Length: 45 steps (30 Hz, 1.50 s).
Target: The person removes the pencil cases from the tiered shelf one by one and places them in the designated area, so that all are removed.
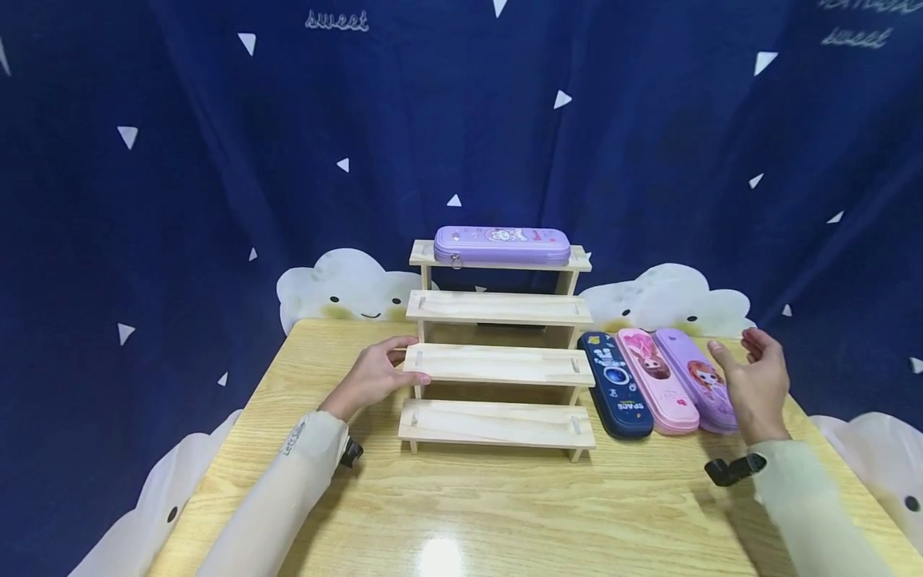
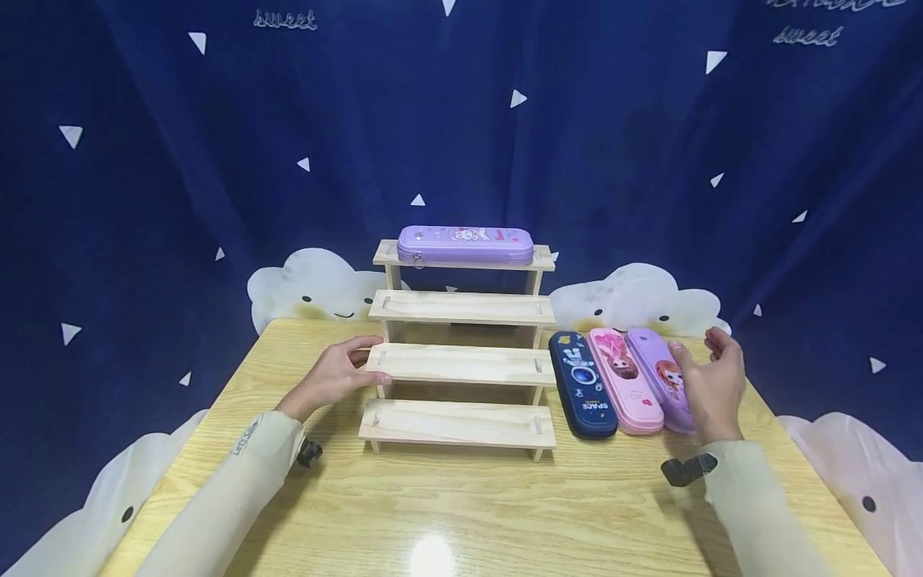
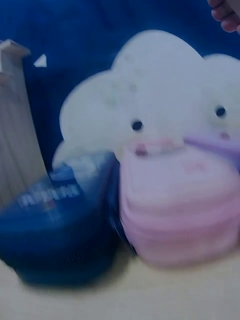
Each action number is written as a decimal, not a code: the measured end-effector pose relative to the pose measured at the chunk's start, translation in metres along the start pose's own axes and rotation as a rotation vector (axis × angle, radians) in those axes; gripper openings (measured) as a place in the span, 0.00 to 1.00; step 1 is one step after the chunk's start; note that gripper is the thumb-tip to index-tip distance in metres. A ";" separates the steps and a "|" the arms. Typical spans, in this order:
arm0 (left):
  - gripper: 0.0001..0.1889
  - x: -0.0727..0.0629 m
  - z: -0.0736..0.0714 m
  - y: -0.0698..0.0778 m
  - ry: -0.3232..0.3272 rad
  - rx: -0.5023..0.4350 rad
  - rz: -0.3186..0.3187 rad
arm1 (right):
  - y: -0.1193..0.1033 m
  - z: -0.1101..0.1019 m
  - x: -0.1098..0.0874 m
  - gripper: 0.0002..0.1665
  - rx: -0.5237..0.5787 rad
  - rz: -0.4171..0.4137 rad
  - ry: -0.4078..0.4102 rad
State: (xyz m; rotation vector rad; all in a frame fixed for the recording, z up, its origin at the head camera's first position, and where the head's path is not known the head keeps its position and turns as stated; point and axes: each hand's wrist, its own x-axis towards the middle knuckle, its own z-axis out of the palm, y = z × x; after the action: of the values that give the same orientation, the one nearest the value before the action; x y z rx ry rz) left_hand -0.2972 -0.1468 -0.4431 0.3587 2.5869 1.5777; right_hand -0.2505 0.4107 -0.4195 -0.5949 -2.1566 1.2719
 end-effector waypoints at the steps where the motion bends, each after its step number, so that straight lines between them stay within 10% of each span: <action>1: 0.44 0.000 0.000 0.000 -0.001 0.002 0.004 | -0.007 0.000 0.001 0.42 0.015 -0.012 -0.003; 19: 0.44 0.000 0.000 0.000 -0.004 -0.024 -0.013 | -0.111 0.017 0.035 0.38 0.614 -0.311 -0.262; 45: 0.46 0.000 0.000 -0.001 0.005 -0.017 -0.014 | -0.186 0.070 0.040 0.45 0.221 -0.455 -0.586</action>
State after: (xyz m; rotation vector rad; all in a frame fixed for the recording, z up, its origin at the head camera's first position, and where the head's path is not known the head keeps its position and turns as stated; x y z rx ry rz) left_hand -0.2975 -0.1469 -0.4442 0.3344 2.5727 1.5970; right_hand -0.3439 0.3066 -0.2722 0.3976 -2.3530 1.5074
